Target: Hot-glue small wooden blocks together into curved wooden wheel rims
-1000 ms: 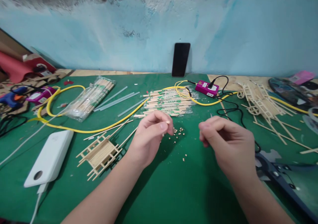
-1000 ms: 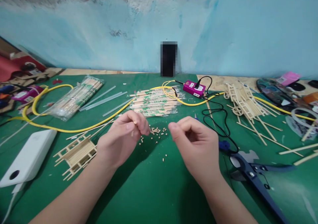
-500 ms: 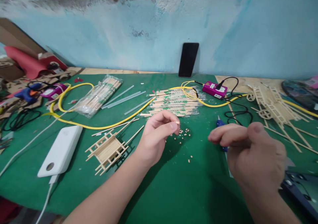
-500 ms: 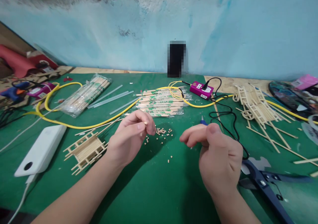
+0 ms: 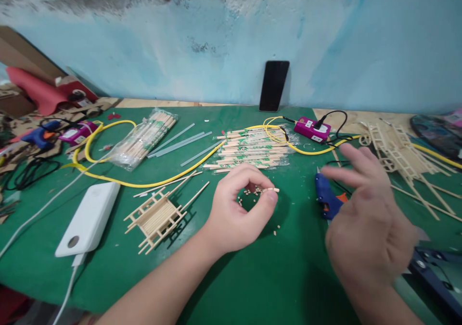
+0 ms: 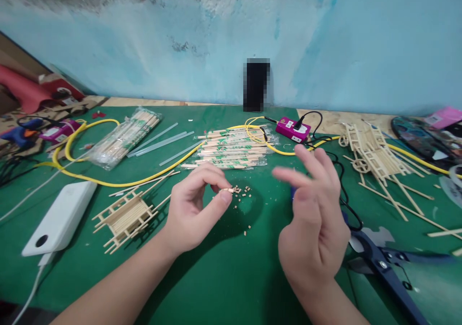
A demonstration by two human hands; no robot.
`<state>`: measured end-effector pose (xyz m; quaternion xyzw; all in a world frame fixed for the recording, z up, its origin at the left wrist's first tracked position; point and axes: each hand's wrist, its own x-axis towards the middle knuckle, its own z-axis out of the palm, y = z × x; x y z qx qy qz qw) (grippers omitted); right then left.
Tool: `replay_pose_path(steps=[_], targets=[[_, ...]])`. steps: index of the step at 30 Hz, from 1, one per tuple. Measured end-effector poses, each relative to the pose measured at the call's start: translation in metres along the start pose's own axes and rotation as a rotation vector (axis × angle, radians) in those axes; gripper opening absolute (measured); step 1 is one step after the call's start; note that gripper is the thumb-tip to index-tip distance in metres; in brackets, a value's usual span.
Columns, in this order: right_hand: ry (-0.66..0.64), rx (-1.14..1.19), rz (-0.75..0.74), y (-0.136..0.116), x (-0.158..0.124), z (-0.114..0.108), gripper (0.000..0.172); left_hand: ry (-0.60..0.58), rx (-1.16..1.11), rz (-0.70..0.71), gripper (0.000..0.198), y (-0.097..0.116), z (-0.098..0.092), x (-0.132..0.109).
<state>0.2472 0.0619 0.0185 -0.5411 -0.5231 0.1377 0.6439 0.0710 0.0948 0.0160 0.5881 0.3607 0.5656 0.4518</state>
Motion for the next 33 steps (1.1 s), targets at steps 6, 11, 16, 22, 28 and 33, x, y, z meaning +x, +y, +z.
replay_pose_path(steps=[6, 11, 16, 22, 28, 33], targets=[[-0.060, -0.087, -0.081, -0.002, -0.006, 0.004, 0.018, 0.065, 0.039, 0.035, 0.010, 0.000, 0.000, -0.004], [-0.005, 0.147, 0.015, 0.002, -0.006, 0.008, 0.026, 0.107, 0.068, 0.109, 0.015, 0.003, 0.001, -0.005], [-0.162, 0.188, 0.088, 0.000, -0.013, 0.002, 0.024, 0.084, 0.115, 0.247, 0.021, -0.001, 0.001, -0.005], [-0.403, 0.151, 0.019, 0.004, -0.016, -0.004, 0.026, 0.019, 0.198, 0.375, 0.021, -0.001, 0.002, -0.005], [-0.446, 0.163, 0.049, 0.001, -0.011, -0.003, 0.020, -0.002, 0.232, 0.429, 0.019, 0.002, 0.005, -0.005], [-0.467, 0.160, 0.047, -0.002, -0.010, -0.004, 0.021, -0.019, 0.207, 0.422, 0.019, 0.001, 0.005, -0.005]])
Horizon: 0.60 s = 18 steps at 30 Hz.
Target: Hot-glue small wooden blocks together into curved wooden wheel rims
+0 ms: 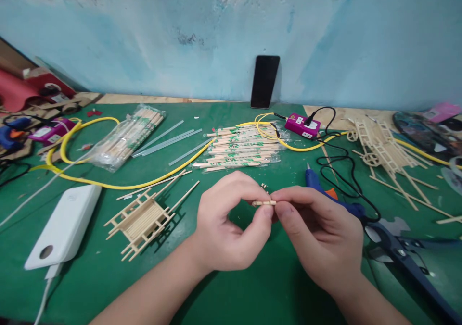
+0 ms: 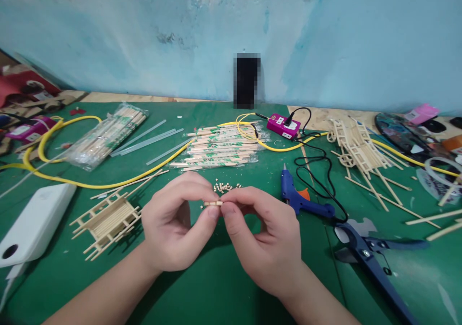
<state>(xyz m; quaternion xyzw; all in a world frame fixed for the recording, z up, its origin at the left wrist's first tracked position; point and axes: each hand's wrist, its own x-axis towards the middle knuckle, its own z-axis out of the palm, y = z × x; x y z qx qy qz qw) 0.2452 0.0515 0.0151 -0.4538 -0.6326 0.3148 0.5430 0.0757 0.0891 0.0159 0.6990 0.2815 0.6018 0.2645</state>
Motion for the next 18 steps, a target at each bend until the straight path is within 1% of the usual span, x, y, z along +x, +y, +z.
replay_pose_path(steps=[3, 6, 8, 9, 11, 14, 16, 18], targets=[[-0.009, 0.027, 0.011, -0.001, -0.002, 0.001, 0.024, -0.013, -0.029, -0.022, 0.020, 0.000, 0.000, -0.001], [0.074, 0.132, 0.096, -0.002, -0.003, 0.000, 0.019, 0.002, -0.071, -0.086, 0.020, 0.000, -0.002, -0.001], [0.126, 0.293, 0.206, -0.004, 0.000, -0.003, 0.014, 0.037, -0.140, -0.173, 0.018, 0.000, -0.005, -0.001], [0.123, 0.404, 0.261, -0.004, 0.003, -0.004, 0.012, 0.053, -0.185, -0.223, 0.017, -0.001, -0.006, -0.001], [0.066, 0.649, 0.359, -0.005, 0.010, -0.008, 0.007, 0.066, -0.277, -0.322, 0.016, -0.003, -0.008, -0.001], [-0.033, 0.940, 0.457, -0.003, 0.019, -0.015, 0.004, 0.003, -0.388, -0.443, 0.011, -0.008, -0.010, -0.001], [-0.062, 1.039, 0.470, -0.001, 0.022, -0.018, 0.007, -0.076, -0.475, -0.532, 0.009, -0.011, -0.009, 0.000], [-0.062, 1.081, 0.463, 0.001, 0.022, -0.022, 0.008, -0.164, -0.564, -0.629, 0.016, -0.012, -0.006, -0.001]])
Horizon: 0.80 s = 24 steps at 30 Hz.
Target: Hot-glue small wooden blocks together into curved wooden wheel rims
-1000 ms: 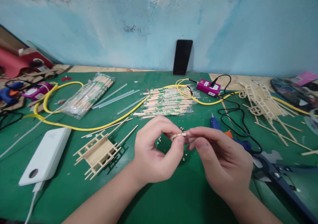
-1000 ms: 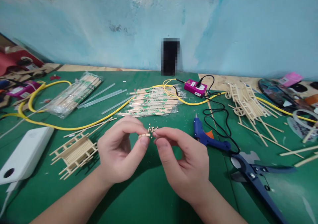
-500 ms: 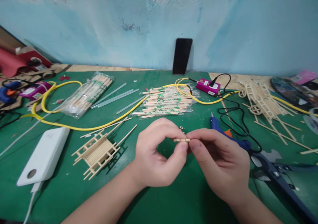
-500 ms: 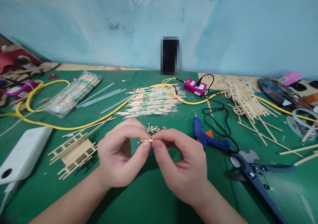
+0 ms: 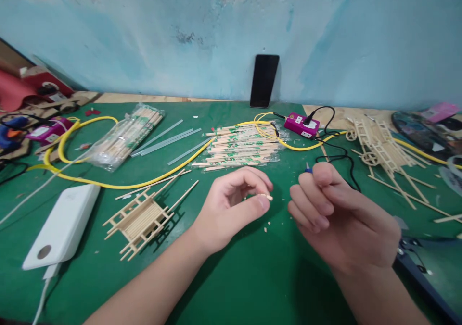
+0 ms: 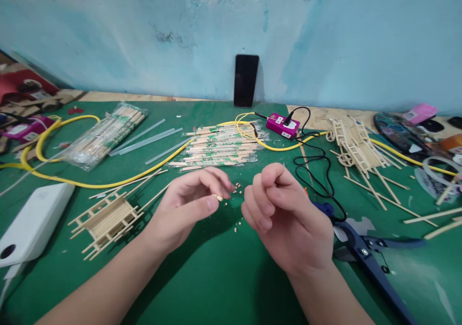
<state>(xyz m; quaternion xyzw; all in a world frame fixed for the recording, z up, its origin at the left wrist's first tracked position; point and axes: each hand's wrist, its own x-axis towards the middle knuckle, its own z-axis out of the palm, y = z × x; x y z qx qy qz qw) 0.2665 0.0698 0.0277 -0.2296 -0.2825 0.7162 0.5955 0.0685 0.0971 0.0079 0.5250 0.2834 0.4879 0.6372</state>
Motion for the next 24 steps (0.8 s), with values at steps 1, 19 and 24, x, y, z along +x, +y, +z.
replay_pose_path(steps=[1, 19, 24], targets=[[0.005, 0.007, -0.003, -0.001, 0.000, -0.001, 0.007, -0.036, -0.033, -0.054, 0.019, -0.001, 0.001, 0.000], [0.172, -0.163, 0.023, -0.001, 0.013, -0.009, 0.013, -0.095, -0.154, -0.206, 0.022, -0.004, 0.014, -0.003], [0.208, -0.076, 0.049, -0.001, 0.015, -0.012, 0.013, -0.081, -0.195, -0.239, 0.024, -0.009, 0.013, -0.003]])
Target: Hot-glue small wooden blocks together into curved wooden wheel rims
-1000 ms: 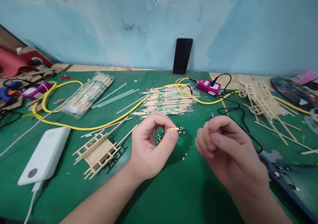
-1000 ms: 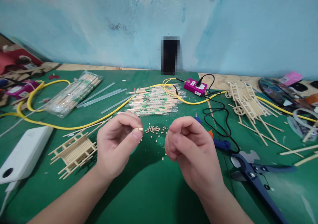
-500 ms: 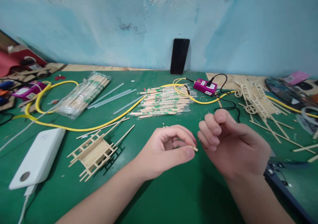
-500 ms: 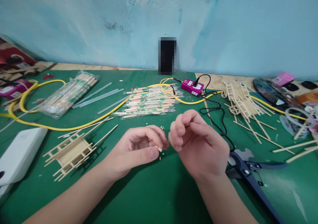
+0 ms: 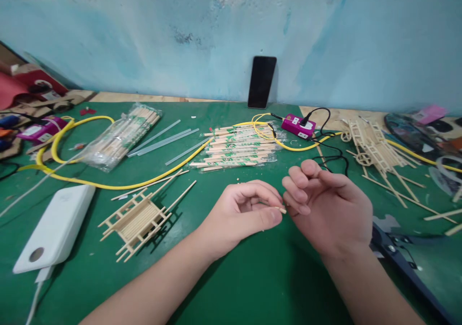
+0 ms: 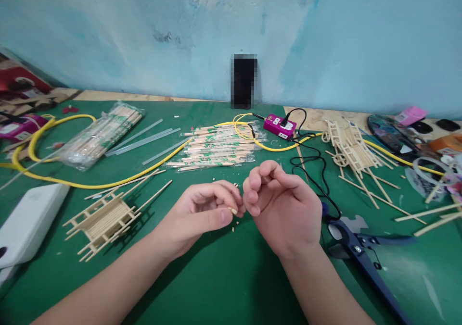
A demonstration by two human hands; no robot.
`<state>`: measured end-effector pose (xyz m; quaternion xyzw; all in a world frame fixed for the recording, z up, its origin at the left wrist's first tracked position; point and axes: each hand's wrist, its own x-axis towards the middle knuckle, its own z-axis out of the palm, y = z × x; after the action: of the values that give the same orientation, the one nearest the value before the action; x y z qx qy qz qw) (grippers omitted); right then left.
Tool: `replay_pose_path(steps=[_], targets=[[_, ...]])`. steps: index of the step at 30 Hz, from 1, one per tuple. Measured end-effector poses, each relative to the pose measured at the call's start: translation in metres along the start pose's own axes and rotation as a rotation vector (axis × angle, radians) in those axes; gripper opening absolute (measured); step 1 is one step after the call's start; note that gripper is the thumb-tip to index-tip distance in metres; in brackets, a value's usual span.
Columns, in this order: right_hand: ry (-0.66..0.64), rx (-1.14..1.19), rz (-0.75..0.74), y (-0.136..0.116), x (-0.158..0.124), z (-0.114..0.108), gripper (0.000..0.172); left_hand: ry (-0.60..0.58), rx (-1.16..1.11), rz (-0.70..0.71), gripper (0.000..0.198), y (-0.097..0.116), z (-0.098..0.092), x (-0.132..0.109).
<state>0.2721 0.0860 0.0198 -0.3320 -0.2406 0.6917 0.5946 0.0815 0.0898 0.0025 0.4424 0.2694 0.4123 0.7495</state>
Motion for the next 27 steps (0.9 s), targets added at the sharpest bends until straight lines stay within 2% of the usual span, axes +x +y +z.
replay_pose_path(steps=[4, 13, 21, 27], targets=[[0.001, 0.063, 0.029, 0.001, 0.001, -0.001, 0.015, -0.033, -0.017, -0.018, 0.023, -0.002, -0.002, 0.001], [-0.048, -0.093, -0.042, 0.003, 0.000, 0.002, 0.033, -0.035, 0.013, 0.046, 0.020, -0.004, 0.000, 0.002], [-0.080, -0.084, 0.010, 0.002, 0.002, -0.001, 0.032, -0.002, 0.027, 0.053, 0.019, 0.004, -0.001, 0.000], [-0.024, -0.079, 0.056, -0.004, 0.003, 0.001, 0.024, 0.019, -0.068, 0.100, 0.017, 0.018, -0.011, 0.001]])
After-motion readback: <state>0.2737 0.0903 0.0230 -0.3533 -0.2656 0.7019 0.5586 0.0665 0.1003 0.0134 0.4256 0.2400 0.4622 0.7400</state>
